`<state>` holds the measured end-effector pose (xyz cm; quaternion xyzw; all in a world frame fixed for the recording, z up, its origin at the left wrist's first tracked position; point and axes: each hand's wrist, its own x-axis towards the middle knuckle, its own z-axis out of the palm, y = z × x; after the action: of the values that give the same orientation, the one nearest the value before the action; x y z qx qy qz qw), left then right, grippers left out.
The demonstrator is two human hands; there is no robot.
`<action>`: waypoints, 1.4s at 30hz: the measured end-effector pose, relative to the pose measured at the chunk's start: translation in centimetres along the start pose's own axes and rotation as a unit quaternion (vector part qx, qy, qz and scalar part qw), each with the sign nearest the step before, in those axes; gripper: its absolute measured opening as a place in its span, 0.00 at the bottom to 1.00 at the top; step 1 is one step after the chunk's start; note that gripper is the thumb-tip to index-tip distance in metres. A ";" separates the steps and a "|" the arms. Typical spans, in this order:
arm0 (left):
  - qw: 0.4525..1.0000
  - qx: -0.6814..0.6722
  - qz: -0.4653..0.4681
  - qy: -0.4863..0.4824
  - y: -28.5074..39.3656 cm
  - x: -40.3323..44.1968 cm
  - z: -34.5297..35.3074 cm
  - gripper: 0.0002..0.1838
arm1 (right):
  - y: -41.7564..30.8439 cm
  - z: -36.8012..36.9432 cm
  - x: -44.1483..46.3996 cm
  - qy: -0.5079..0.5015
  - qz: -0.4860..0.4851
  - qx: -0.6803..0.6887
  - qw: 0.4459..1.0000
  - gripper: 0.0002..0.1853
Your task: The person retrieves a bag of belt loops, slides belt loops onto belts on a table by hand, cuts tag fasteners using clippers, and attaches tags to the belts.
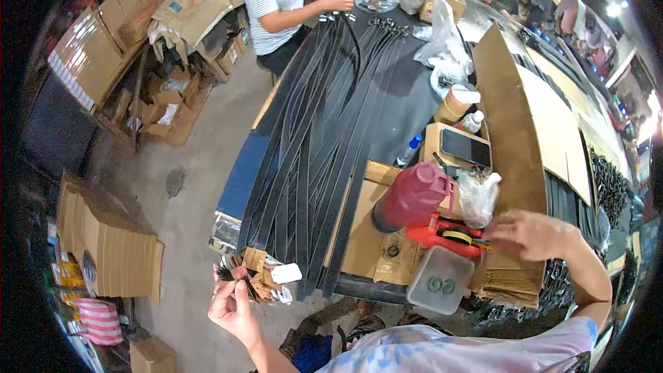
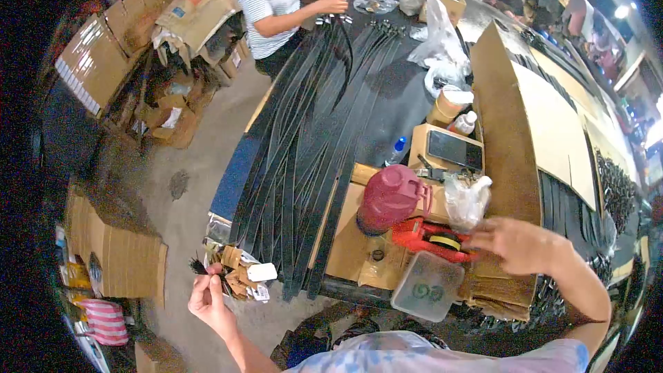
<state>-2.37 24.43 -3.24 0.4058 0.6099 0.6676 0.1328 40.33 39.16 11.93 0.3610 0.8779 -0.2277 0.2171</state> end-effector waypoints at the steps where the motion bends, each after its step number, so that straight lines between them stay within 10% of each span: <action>1: 1.000 0.010 0.014 0.000 0.0 -0.1 -0.6 0.05 | -0.6 0.4 -0.2 -0.010 -0.033 0.030 0.999 0.30; 10: 0.995 -0.012 -0.018 0.102 2.9 -2.6 -3.0 0.05 | -1.7 0.4 -2.4 0.014 -0.140 0.091 0.986 0.17; 26: 0.998 0.045 0.005 0.033 2.6 -1.1 -3.9 0.02 | 15.5 -8.6 13.2 0.310 0.160 -0.148 0.925 0.13; 34: 0.998 0.052 0.045 0.006 -1.0 6.0 -4.6 0.03 | 16.6 -12.1 19.8 0.482 0.221 0.127 0.838 0.17; 39: 0.999 -0.029 -0.013 0.013 -3.5 8.1 -4.0 0.04 | 19.4 -13.3 24.0 0.399 0.096 0.454 0.791 0.22; 42: 0.998 -0.045 -0.044 0.005 -4.3 8.4 -3.5 0.04 | 16.2 -14.3 26.9 0.515 0.086 0.444 0.728 0.14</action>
<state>-11.55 28.60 -3.79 0.3687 0.5972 0.6898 0.1775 31.71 71.83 4.79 0.5522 0.6183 -0.3510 -0.4353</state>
